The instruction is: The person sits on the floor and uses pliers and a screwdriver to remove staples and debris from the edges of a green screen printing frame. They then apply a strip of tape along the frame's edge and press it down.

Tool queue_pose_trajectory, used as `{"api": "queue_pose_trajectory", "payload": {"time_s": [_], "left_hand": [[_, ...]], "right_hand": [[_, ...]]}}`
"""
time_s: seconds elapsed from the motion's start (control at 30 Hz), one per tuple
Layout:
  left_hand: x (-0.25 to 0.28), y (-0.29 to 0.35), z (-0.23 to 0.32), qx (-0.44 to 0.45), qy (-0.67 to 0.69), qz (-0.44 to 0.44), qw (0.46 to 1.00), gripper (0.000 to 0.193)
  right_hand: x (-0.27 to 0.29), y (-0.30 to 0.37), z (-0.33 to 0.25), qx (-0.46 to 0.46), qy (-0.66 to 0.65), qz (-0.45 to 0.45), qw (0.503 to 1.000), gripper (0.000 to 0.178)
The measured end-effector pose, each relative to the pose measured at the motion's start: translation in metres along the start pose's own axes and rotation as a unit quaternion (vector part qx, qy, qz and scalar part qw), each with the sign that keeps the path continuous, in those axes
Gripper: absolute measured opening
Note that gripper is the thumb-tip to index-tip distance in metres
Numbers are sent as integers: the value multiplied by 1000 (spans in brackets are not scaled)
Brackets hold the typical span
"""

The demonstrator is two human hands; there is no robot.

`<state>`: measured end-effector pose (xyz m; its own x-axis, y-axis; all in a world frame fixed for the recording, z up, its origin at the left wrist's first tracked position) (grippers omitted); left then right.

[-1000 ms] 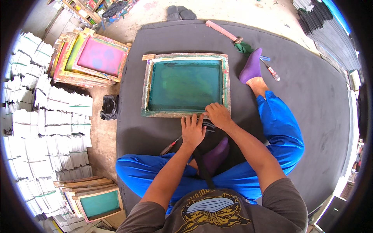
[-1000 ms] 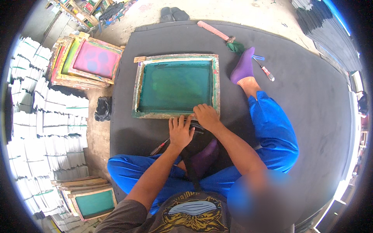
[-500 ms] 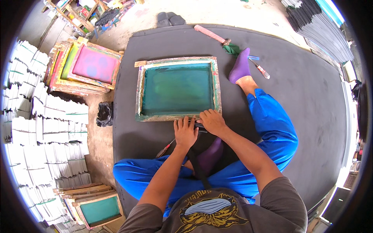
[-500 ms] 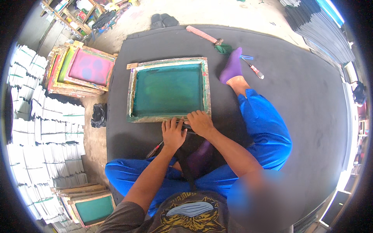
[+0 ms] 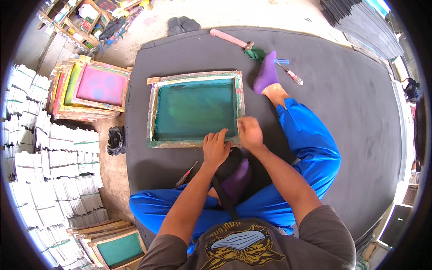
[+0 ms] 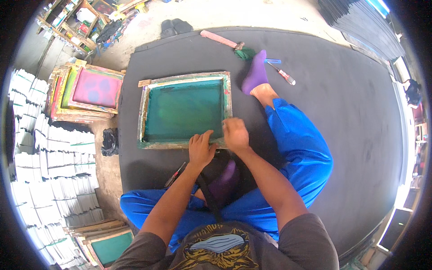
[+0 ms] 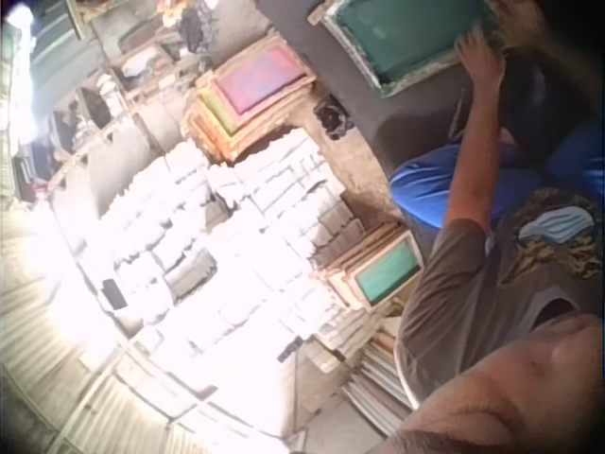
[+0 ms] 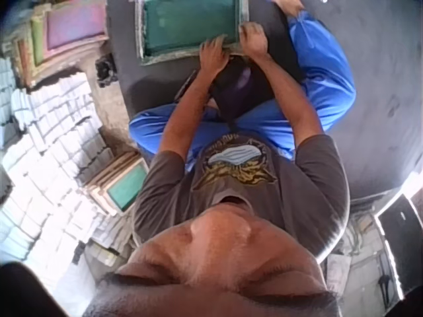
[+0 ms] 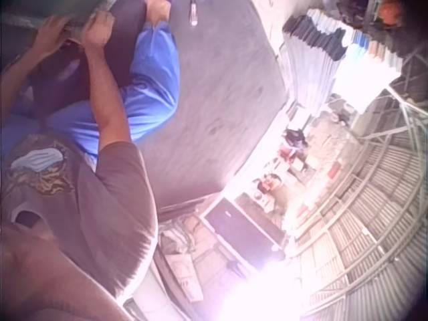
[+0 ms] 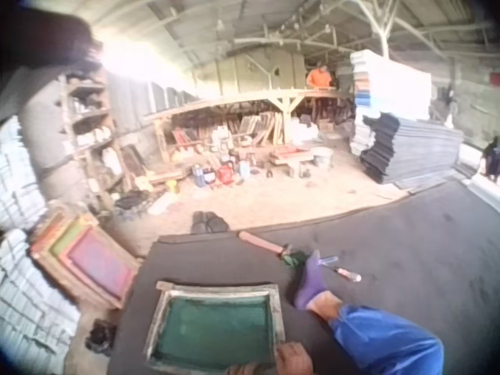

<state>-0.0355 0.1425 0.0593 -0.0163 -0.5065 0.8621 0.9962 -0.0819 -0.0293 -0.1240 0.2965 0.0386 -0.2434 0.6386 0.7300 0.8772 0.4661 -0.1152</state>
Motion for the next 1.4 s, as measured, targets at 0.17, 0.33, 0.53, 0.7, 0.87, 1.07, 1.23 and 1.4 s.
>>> {"api": "queue_pose_trajectory", "payload": {"time_s": [0.17, 0.33, 0.53, 0.7, 0.87, 1.07, 1.23, 1.4], "left_hand": [[-16, -21, 18, -37, -11, -103, 994, 32], [-39, -38, 11, 5, -17, -131, 991, 24], [-46, -49, 23, -30, -79, -188, 978, 19], [-40, -62, -2, -5, 166, -73, 983, 23], [-38, -51, -15, 38, 312, 13, 949, 27], [2, -73, -18, 51, 226, -89, 969, 32], [-3, -71, -12, 148, 143, -194, 959, 76], [-22, -78, 15, 109, 22, -203, 973, 83]], "right_hand": [[-11, 4, 53, -244, -128, -81, 958, 35], [-25, 8, 59, -263, -185, -71, 944, 30], [-26, 12, 60, -266, -177, -51, 946, 25], [-26, 10, 57, -271, -159, -50, 948, 22], [-29, 7, 50, -271, -178, -65, 944, 24], [-26, 7, 52, -282, -155, -74, 944, 23], [-22, 6, 39, -265, -174, -37, 948, 20], [-23, 10, 51, -231, -206, -33, 950, 24]]}}
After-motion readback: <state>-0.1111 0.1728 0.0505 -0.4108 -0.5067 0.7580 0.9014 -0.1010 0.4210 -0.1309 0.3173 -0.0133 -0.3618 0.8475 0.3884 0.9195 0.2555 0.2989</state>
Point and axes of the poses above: each hand's wrist, its own y-axis away from the middle knuckle, its own x-axis out of the back of the hand, z = x × y, the point moved 4 cm from there along -y, towards the middle knuckle, and after that the axes turned 14 degrees about -z, right-handed, at the moved point
